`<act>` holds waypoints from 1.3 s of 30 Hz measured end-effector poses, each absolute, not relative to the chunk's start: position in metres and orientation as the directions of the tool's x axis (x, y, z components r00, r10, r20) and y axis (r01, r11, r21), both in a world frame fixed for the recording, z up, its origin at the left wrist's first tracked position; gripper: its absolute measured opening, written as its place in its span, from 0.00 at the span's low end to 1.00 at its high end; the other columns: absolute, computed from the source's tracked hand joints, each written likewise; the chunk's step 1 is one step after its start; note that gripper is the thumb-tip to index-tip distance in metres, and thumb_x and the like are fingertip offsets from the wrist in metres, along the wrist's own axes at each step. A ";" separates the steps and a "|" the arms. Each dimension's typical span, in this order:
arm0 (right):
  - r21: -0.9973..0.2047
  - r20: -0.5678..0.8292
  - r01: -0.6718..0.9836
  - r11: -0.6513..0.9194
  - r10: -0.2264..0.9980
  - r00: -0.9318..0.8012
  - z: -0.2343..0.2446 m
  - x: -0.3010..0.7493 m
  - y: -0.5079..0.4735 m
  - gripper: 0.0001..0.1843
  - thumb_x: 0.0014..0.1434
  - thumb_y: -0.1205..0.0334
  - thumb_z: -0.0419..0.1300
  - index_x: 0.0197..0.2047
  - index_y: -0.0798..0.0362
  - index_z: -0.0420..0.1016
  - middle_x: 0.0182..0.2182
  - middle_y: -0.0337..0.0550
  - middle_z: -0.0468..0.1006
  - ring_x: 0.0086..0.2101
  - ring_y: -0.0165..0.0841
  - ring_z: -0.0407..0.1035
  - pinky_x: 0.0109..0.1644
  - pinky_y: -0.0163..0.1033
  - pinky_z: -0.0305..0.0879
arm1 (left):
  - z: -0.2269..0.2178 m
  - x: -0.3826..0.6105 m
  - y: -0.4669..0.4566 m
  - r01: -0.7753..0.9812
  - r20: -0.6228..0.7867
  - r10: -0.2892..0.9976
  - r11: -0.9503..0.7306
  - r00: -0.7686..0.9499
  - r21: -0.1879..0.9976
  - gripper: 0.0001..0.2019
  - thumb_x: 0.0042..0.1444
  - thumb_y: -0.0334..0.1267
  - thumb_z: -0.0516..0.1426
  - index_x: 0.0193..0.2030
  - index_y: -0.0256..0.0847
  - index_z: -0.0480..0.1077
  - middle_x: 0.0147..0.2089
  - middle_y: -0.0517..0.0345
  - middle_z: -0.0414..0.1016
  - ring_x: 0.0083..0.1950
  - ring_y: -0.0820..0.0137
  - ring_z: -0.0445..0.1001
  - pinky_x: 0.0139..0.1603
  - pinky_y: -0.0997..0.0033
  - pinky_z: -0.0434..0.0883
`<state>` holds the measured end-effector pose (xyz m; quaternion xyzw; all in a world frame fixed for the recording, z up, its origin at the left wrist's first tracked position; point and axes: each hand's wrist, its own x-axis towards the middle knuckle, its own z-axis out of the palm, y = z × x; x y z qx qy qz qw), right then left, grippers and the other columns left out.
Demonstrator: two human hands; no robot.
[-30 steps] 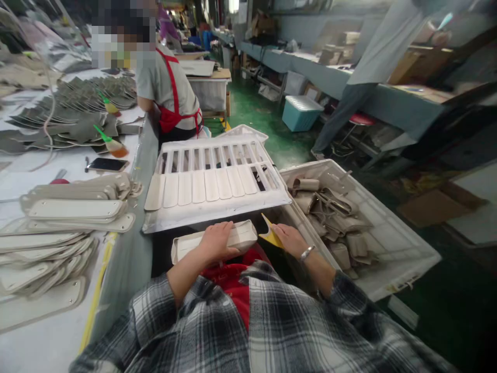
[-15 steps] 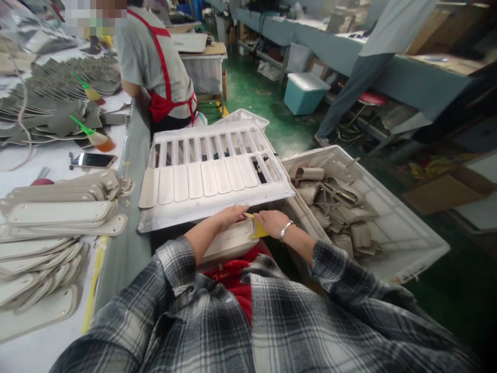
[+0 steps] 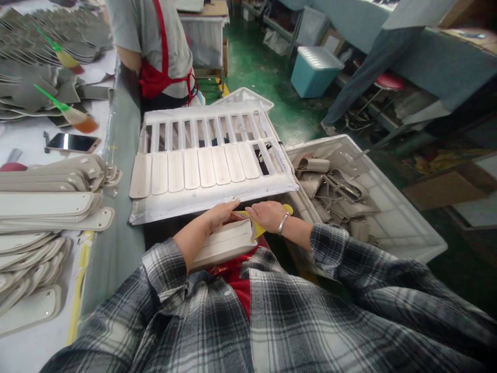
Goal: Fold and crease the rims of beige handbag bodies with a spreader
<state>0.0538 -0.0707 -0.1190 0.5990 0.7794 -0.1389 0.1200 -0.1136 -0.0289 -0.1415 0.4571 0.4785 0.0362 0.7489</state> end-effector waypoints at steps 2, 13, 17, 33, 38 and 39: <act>-0.063 -0.356 0.965 0.256 0.897 -0.261 -0.120 0.053 -0.069 0.30 0.67 0.49 0.35 0.38 0.54 0.74 0.36 0.49 0.79 0.39 0.37 0.73 0.40 0.38 0.62 | -0.143 -0.115 -0.028 0.371 -0.681 0.493 0.587 0.541 0.720 0.23 0.58 0.52 0.49 0.37 0.32 0.74 0.31 0.47 0.79 0.38 0.62 0.74 0.41 0.64 0.69; -0.087 -0.316 0.933 0.349 0.879 -0.359 -0.123 0.055 -0.071 0.27 0.67 0.51 0.37 0.37 0.54 0.74 0.34 0.49 0.79 0.36 0.38 0.73 0.35 0.38 0.60 | -0.140 -0.119 -0.034 0.393 -0.566 0.538 0.409 0.625 0.823 0.15 0.54 0.44 0.53 0.38 0.36 0.76 0.37 0.53 0.80 0.46 0.64 0.73 0.50 0.67 0.65; -0.120 -0.319 0.919 0.376 0.862 -0.394 -0.121 0.057 -0.072 0.27 0.67 0.52 0.38 0.38 0.56 0.74 0.34 0.52 0.79 0.36 0.40 0.73 0.35 0.39 0.59 | -0.136 -0.119 -0.037 0.446 -0.563 0.544 0.346 0.622 0.826 0.15 0.55 0.44 0.52 0.35 0.37 0.75 0.37 0.53 0.79 0.45 0.64 0.72 0.48 0.67 0.65; -0.141 -0.375 0.843 0.519 0.760 -0.530 -0.121 0.061 -0.061 0.28 0.67 0.50 0.36 0.39 0.54 0.74 0.36 0.50 0.79 0.38 0.39 0.73 0.39 0.40 0.60 | -0.127 -0.121 -0.042 0.629 -0.520 0.603 0.040 0.604 0.777 0.16 0.54 0.47 0.50 0.25 0.39 0.70 0.29 0.58 0.73 0.36 0.66 0.68 0.43 0.70 0.65; -0.145 -0.386 0.818 0.556 0.730 -0.564 -0.122 0.057 -0.055 0.29 0.67 0.50 0.35 0.39 0.54 0.74 0.36 0.49 0.79 0.38 0.39 0.73 0.38 0.39 0.60 | -0.131 -0.127 -0.047 0.673 -0.471 0.601 -0.158 0.646 0.723 0.20 0.59 0.47 0.44 0.32 0.38 0.71 0.35 0.54 0.75 0.38 0.65 0.70 0.45 0.69 0.65; -0.149 -0.389 0.807 0.571 0.716 -0.579 -0.122 0.055 -0.053 0.28 0.67 0.49 0.36 0.39 0.53 0.74 0.36 0.49 0.79 0.38 0.38 0.73 0.39 0.39 0.60 | -0.131 -0.131 -0.049 0.683 -0.467 0.596 -0.199 0.654 0.703 0.21 0.60 0.48 0.42 0.33 0.38 0.71 0.36 0.52 0.75 0.39 0.65 0.71 0.46 0.68 0.65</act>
